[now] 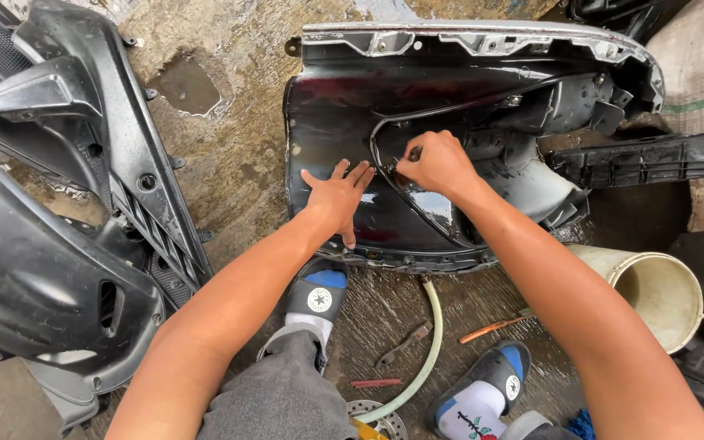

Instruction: Cleaning motorcycle fairing parts using a brush and soapy water

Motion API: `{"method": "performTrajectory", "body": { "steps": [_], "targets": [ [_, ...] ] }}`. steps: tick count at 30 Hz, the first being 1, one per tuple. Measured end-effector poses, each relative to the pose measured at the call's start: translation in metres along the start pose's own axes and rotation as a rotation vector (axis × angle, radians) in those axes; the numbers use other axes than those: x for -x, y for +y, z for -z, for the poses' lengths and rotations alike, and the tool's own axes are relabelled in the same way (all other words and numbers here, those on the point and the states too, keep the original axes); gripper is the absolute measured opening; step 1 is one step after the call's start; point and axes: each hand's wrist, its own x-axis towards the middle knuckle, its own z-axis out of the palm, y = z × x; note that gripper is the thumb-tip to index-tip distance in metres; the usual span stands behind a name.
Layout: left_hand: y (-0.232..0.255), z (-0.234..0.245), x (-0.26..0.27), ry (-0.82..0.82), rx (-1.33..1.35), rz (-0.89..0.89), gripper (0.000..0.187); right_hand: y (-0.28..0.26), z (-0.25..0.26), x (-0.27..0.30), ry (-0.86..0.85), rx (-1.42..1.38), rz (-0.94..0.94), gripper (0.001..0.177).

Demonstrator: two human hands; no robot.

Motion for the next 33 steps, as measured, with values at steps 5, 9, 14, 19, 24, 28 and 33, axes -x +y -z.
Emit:
{"method": "performTrajectory", "body": {
  "steps": [5,9,14,19,24,28,33],
  "targets": [
    [-0.001,-0.005,-0.008,0.014,0.0,0.008,0.154,0.0,-0.008,-0.004,0.076,-0.106,0.012,0.019],
    [0.0,-0.001,-0.003,0.004,-0.007,0.003,0.151,0.001,-0.007,0.006,0.023,-0.087,0.016,0.012],
    [0.001,-0.002,-0.004,-0.013,-0.005,0.014,0.15,0.006,-0.018,0.0,-0.076,-0.041,0.073,0.012],
    [-0.001,-0.004,-0.008,-0.01,-0.023,0.014,0.152,-0.007,-0.024,-0.004,-0.015,-0.028,0.092,0.011],
    [0.0,-0.004,-0.005,0.002,-0.008,0.006,0.15,-0.005,-0.021,-0.012,-0.158,0.201,0.092,0.011],
    [0.002,0.004,0.001,-0.019,-0.008,0.01,0.147,-0.012,-0.016,-0.008,-0.085,0.077,0.174,0.009],
    [-0.001,-0.001,-0.003,-0.016,0.01,0.009,0.15,0.007,-0.012,-0.01,-0.101,0.175,0.112,0.02]
  ]
}}
